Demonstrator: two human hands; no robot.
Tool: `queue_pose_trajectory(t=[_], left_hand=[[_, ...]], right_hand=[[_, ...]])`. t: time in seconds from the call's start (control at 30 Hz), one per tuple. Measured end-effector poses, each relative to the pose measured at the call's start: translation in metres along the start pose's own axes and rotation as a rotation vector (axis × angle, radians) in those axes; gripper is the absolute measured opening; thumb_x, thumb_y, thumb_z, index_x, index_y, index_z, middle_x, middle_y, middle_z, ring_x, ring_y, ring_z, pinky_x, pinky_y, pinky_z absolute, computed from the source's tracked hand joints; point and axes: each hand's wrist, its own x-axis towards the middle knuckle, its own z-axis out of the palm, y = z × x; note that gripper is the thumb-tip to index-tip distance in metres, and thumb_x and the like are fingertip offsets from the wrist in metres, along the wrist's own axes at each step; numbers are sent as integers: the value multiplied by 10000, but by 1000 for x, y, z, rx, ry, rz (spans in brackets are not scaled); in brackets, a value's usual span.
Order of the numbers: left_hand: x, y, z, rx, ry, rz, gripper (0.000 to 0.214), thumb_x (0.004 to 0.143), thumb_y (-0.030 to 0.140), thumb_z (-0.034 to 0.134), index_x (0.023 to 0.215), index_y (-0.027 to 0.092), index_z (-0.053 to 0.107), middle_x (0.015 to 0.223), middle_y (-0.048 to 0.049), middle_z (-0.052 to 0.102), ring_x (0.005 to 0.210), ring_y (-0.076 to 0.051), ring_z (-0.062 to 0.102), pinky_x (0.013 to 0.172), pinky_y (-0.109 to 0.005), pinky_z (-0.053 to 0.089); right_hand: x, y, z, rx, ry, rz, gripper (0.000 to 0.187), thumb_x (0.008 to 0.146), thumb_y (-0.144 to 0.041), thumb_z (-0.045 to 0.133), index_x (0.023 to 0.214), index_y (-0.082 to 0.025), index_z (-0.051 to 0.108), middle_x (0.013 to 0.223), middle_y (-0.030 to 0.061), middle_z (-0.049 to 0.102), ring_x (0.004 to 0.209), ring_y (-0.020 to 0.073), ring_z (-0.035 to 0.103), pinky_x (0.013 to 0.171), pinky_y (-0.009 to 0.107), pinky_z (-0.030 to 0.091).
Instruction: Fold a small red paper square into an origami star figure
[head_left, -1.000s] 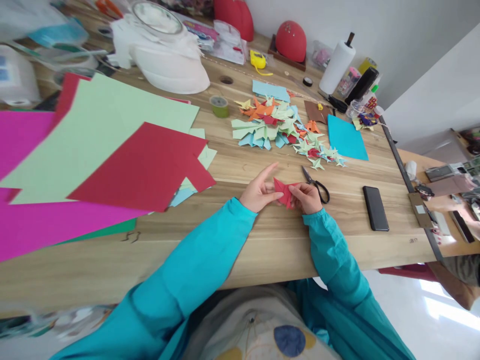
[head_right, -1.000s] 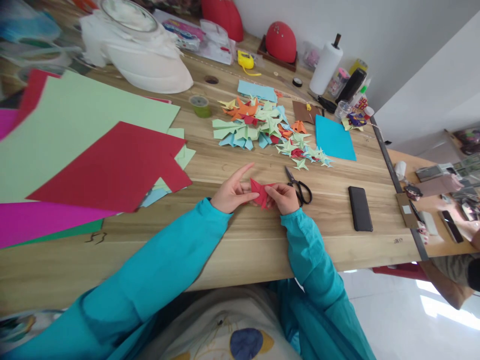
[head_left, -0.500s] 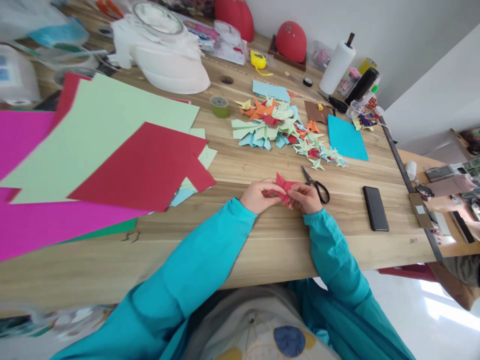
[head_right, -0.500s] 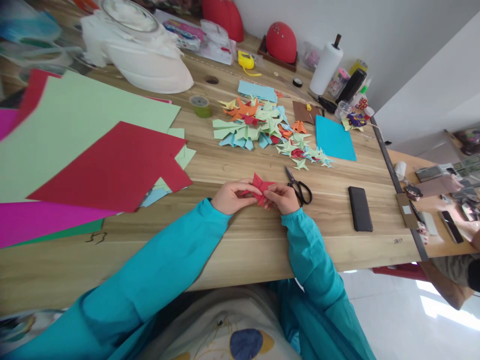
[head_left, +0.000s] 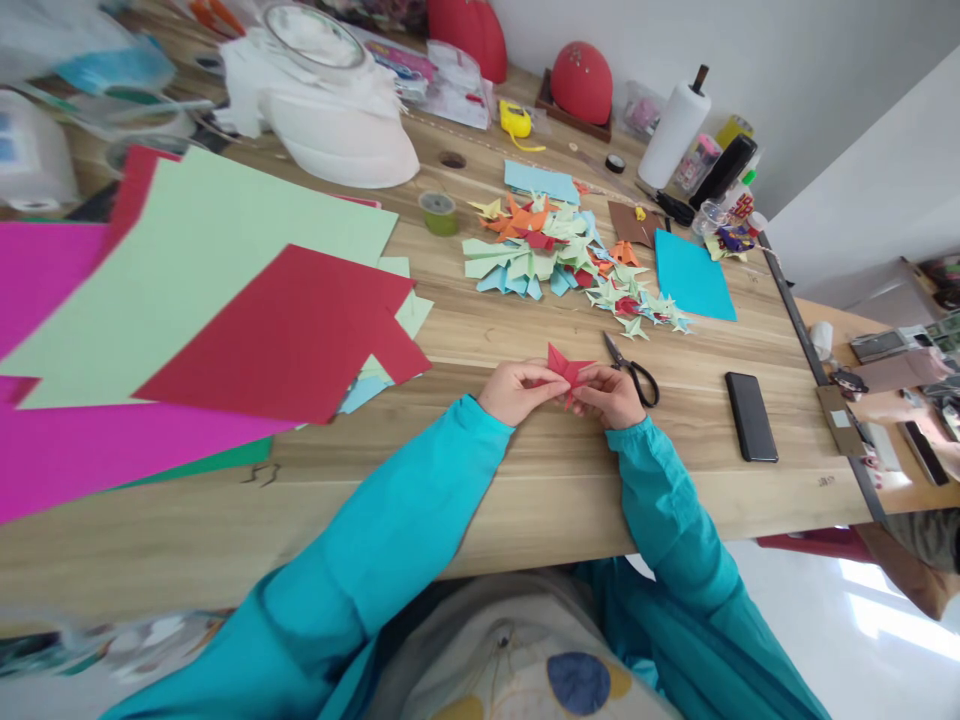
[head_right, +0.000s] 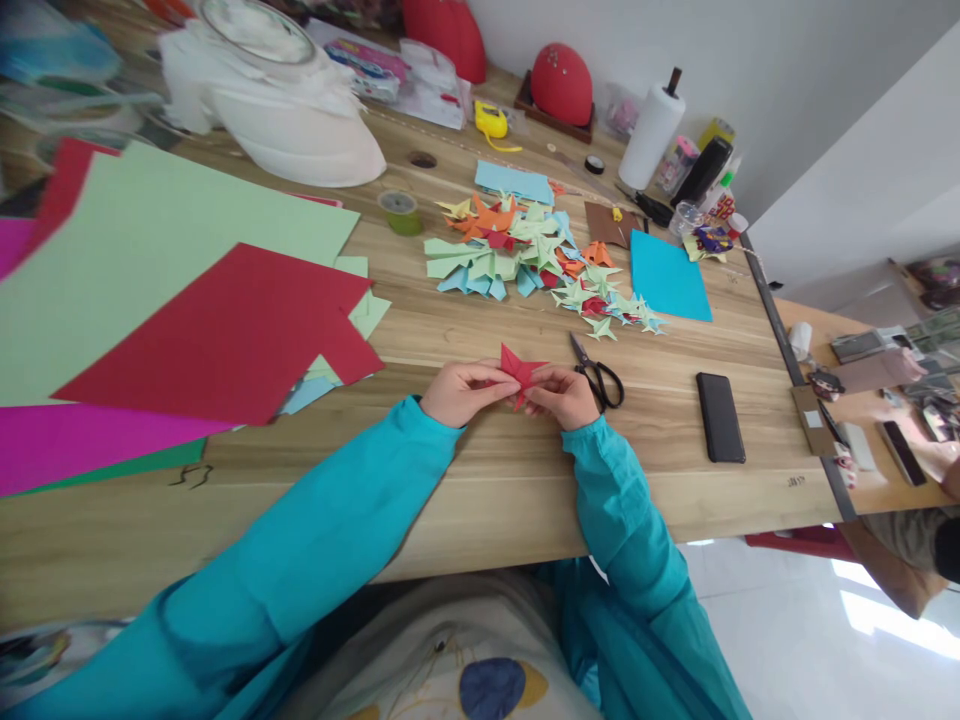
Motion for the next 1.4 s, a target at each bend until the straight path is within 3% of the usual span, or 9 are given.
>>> queue_pose_trajectory(t=[0.2,0.43,0.57,0.7,1.0,1.17,1.4], left_hand=[[0,-1,1,17,78,-18,216,548,308,751,706,166,709,778,-54,695,726,-184,620,694,-310,506],[-1,1,1,40,107,-13,259,564,336,749,754,163,716,857,-71,706,829,-209,630,796,-331,495],[-1,3,0,-140,112,-120,352,636,419,686,860,149,710,863,-75,708,742,-197,647,731,-345,528],[-1,1,-2,-217,114,-157,412,626,388,705,962,151,688,844,-64,711,672,-176,652,716,-345,540],[0,-1,-2,-109,111,-160,230,550,258,750,751,155,704,593,-36,675,561,-188,637,600,-330,530],[0,1,1,-127,138,-151,191,527,244,758,681,160,682,548,-17,656,520,-173,618,590,-331,528],[0,1,2,-161,104,-151,272,518,306,769,709,141,670,560,-24,658,500,-158,603,556,-315,511]], right_hand=[[-5,-9,9,-88,109,-121,425,454,-310,807,647,-198,446,489,-67,578,382,97,534,372,208,427],[-8,-8,16,-246,88,-191,306,509,-368,777,687,-196,598,563,-22,610,447,105,533,431,242,456],[-8,-6,16,-263,124,-221,266,555,-396,745,676,-195,620,561,-12,609,446,110,521,450,262,467],[-7,-5,11,-287,122,-255,227,599,-380,721,690,-193,631,548,-7,596,474,119,525,487,273,465],[-3,0,3,-465,98,-403,171,637,-350,714,709,-207,654,746,33,594,687,149,559,603,276,457],[-5,1,5,-476,119,-383,194,646,-372,705,688,-199,629,734,37,598,662,143,548,568,264,442],[-4,3,14,-250,221,-221,328,555,-425,745,606,-177,537,536,-14,578,475,102,504,470,243,408]])
